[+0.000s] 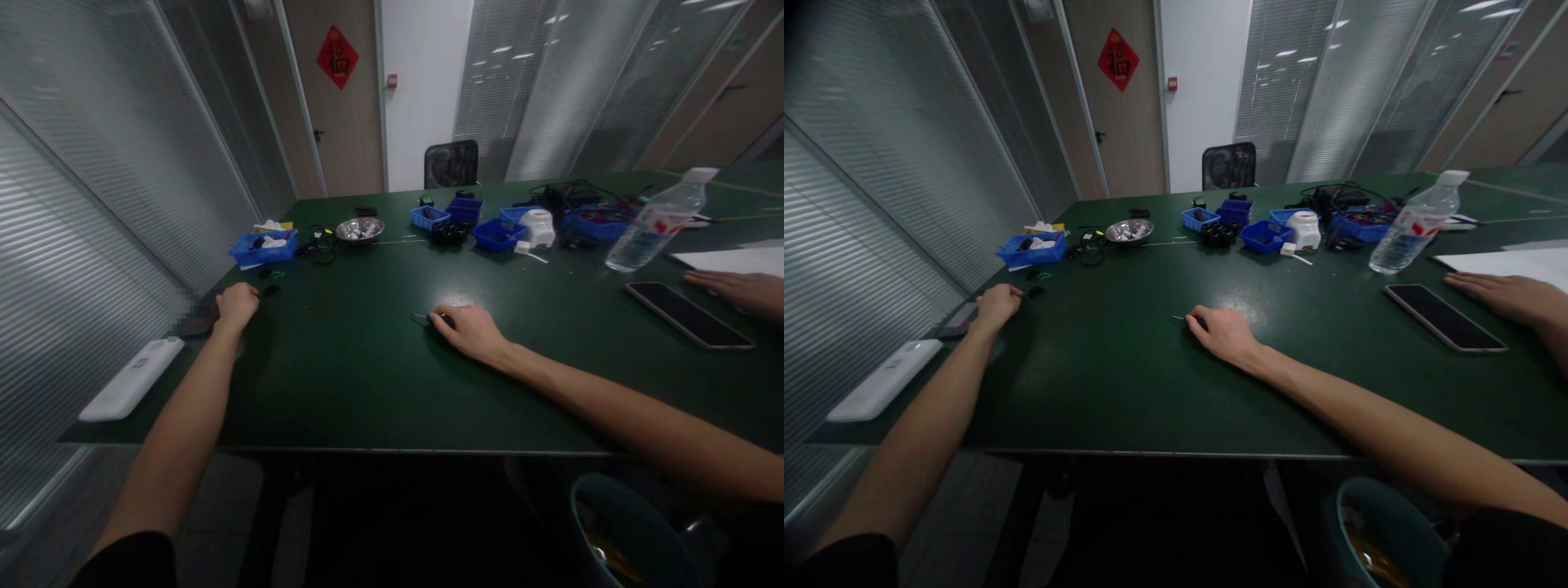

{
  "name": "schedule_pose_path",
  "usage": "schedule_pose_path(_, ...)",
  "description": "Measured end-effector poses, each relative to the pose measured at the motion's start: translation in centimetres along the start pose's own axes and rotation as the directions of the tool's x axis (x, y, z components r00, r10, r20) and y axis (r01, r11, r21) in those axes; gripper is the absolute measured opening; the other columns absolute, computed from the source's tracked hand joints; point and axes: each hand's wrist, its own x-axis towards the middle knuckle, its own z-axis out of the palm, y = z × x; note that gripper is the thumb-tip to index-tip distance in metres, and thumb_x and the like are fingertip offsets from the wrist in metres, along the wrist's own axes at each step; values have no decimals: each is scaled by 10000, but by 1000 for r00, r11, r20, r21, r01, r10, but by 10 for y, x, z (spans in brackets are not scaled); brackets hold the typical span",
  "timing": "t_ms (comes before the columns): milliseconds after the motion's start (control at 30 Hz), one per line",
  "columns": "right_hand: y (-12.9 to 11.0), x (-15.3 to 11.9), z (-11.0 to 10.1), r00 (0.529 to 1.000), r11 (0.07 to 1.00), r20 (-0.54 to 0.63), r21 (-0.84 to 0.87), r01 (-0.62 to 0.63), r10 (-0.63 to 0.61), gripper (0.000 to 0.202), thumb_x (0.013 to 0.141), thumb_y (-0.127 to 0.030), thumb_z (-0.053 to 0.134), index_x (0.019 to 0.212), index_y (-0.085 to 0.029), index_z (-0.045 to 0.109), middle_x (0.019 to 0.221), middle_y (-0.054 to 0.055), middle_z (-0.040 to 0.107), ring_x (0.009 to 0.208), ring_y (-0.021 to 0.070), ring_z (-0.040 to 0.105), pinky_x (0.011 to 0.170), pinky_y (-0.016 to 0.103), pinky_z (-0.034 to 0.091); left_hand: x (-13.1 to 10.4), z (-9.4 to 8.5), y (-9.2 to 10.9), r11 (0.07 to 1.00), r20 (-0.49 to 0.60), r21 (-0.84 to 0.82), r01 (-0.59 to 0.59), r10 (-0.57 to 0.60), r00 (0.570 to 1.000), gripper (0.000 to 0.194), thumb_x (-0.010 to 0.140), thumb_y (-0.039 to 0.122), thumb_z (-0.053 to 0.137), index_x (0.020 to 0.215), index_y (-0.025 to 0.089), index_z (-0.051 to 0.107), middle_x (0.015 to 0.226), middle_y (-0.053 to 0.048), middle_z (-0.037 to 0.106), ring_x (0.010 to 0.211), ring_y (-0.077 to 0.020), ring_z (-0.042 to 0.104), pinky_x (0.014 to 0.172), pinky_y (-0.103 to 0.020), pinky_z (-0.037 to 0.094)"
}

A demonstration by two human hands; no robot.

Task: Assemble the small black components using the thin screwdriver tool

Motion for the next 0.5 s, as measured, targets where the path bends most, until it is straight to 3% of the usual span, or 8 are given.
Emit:
schedule_pose_path(100, -1, 0, 0, 1000, 1000, 4, 1, -1, 1, 439, 1107, -473, 420, 1240, -205, 742, 984, 89, 799, 842, 224, 712, 716, 305, 454, -5, -1, 1, 998, -3, 58, 35, -35, 999, 164, 830, 196, 611, 890, 155, 758, 1090, -238, 755, 1155, -452, 645, 1049, -587, 421)
schedule_pose_path(233, -2, -1, 1, 1000, 1000, -14, -13, 3, -3, 433, 1106, -468, 422, 1228, -212, 750, 978, 90, 796, 844, 230, 710, 719, 309, 448, -13, -4, 5, 993, -86, 114, -3, 13, 996, 266, 914, 245, 558, 1064, 140, 752, 1153, -246, 736, 1154, -426, 645, 1002, -527, 467)
schedule_pose_path(333, -2, -1, 1, 1000, 1000, -17, -9, 3, -4, 438, 1108, -473, 419, 1229, -211, 749, 966, 85, 794, 824, 224, 706, 714, 308, 445, -15, -6, 9, 999, -136, 40, -13, 18, 991, 307, 956, 292, 542, 1145, 162, 747, 1128, -202, 757, 1084, -380, 683, 948, -468, 503)
schedule_pose_path(500, -1, -1, 0, 1000, 1000, -3, 23, 8, -8, 437, 1108, -469, 423, 1243, -203, 742, 994, 86, 798, 829, 217, 710, 722, 306, 461, -9, -5, 12, 992, -142, -120, -44, 27, 989, 226, 890, 284, 671, 1058, 191, 791, 1063, -112, 796, 1008, -289, 722, 951, -364, 529)
